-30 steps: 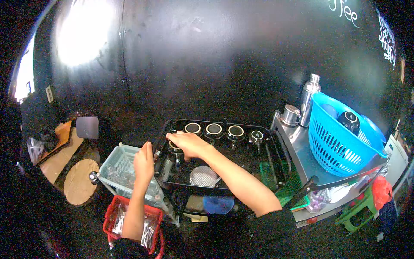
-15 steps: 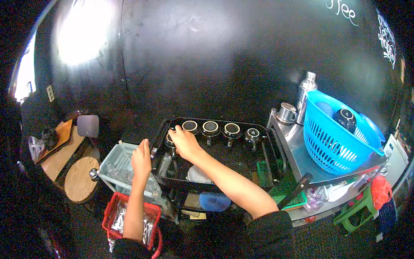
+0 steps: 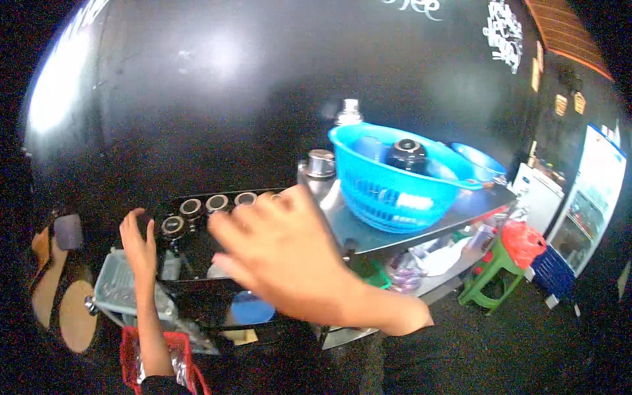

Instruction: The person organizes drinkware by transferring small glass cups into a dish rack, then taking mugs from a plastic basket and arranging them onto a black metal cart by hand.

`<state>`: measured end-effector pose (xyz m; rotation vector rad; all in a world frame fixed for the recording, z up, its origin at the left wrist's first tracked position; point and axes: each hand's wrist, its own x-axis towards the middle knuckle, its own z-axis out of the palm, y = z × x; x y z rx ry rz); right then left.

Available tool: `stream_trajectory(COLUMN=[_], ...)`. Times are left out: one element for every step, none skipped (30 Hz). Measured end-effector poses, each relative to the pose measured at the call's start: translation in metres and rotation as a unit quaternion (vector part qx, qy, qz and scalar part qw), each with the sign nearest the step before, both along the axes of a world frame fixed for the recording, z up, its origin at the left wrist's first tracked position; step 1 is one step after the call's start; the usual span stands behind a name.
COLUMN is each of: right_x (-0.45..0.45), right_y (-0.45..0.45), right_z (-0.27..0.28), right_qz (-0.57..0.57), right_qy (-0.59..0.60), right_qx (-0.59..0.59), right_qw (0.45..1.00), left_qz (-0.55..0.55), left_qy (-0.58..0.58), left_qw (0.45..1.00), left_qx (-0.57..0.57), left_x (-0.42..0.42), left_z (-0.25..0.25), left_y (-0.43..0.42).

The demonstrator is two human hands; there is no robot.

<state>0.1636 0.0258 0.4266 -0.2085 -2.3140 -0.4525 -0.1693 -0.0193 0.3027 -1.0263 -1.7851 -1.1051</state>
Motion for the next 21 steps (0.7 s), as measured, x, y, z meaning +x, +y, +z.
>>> stream_trajectory(right_x=[0.024,0.044,0.062,0.076,0.093,0.108,0.122,0.135,0.147,0.159,0.172,0.182,0.186,0.19,0.192,0.193,0.192,0.188,0.185,0.184,0.182], right_y=[0.0,0.005,0.019,0.033,0.049,0.069,0.093,0.118,0.14,0.163,0.19,0.215,0.229,0.245,0.251,0.255,0.262,0.263,0.263,0.262,0.257], right_z=[0.016,0.03,0.04,0.059,0.077,0.094,0.107,0.118,0.128,0.134,0.134,0.132,0.132,0.129,0.124,0.117,0.112,0.109,0.105,0.103,0.103], right_qz=[-0.039,-0.078,-0.107,-0.162,-0.169,-0.193,-0.197,-0.201,-0.207,-0.212,-0.202,-0.19,-0.217,-0.24,-0.248,-0.254,-0.237,-0.219,-0.183,-0.182,-0.164], right_qy=[0.042,0.108,0.163,0.177,0.184,0.157,0.124,0.091,0.015,-0.061,-0.136,-0.21,-0.25,-0.262,-0.246,-0.23,-0.243,-0.256,-0.249,-0.248,-0.239], right_qx=[-0.017,0.0,-0.001,-0.048,-0.103,-0.093,-0.115,-0.137,-0.18,-0.222,-0.206,-0.189,-0.248,-0.285,-0.334,-0.383,-0.401,-0.419,-0.447,-0.446,-0.465], right_qw=[0.998,0.991,0.981,0.97,0.963,0.964,0.966,0.966,0.962,0.95,0.948,0.94,0.91,0.891,0.875,0.858,0.851,0.843,0.839,0.841,0.837], left_qz=[-0.041,-0.109,-0.186,-0.23,-0.281,-0.324,-0.366,-0.401,-0.423,-0.434,-0.453,-0.471,-0.489,-0.507,-0.512,-0.51,-0.518,-0.526,-0.526,-0.525,-0.525], left_qy=[0.012,0.005,0.009,0.05,0.085,0.104,0.139,0.158,0.168,0.183,0.19,0.197,0.2,0.202,0.192,0.195,0.179,0.163,0.168,0.17,0.167], left_qw=[0.999,0.994,0.983,0.972,0.956,0.94,0.92,0.901,0.889,0.881,0.871,0.859,0.848,0.836,0.836,0.836,0.835,0.834,0.833,0.834,0.834], left_qx=[0.004,0.013,0.01,0.007,-0.006,-0.021,-0.027,-0.042,-0.044,-0.036,-0.035,-0.035,-0.045,-0.056,-0.05,-0.048,-0.039,-0.03,-0.026,-0.026,-0.02], left_x=[0.023,0.051,0.079,0.109,0.133,0.157,0.178,0.196,0.214,0.229,0.241,0.251,0.258,0.263,0.268,0.269,0.269,0.268,0.268,0.269,0.27], left_z=[0.016,0.032,0.047,0.06,0.072,0.08,0.089,0.097,0.103,0.108,0.111,0.113,0.11,0.106,0.104,0.102,0.101,0.1,0.101,0.101,0.101], left_y=[0.009,0.019,0.029,0.039,0.05,0.061,0.069,0.08,0.089,0.099,0.109,0.12,0.132,0.141,0.143,0.145,0.147,0.149,0.149,0.149,0.148])
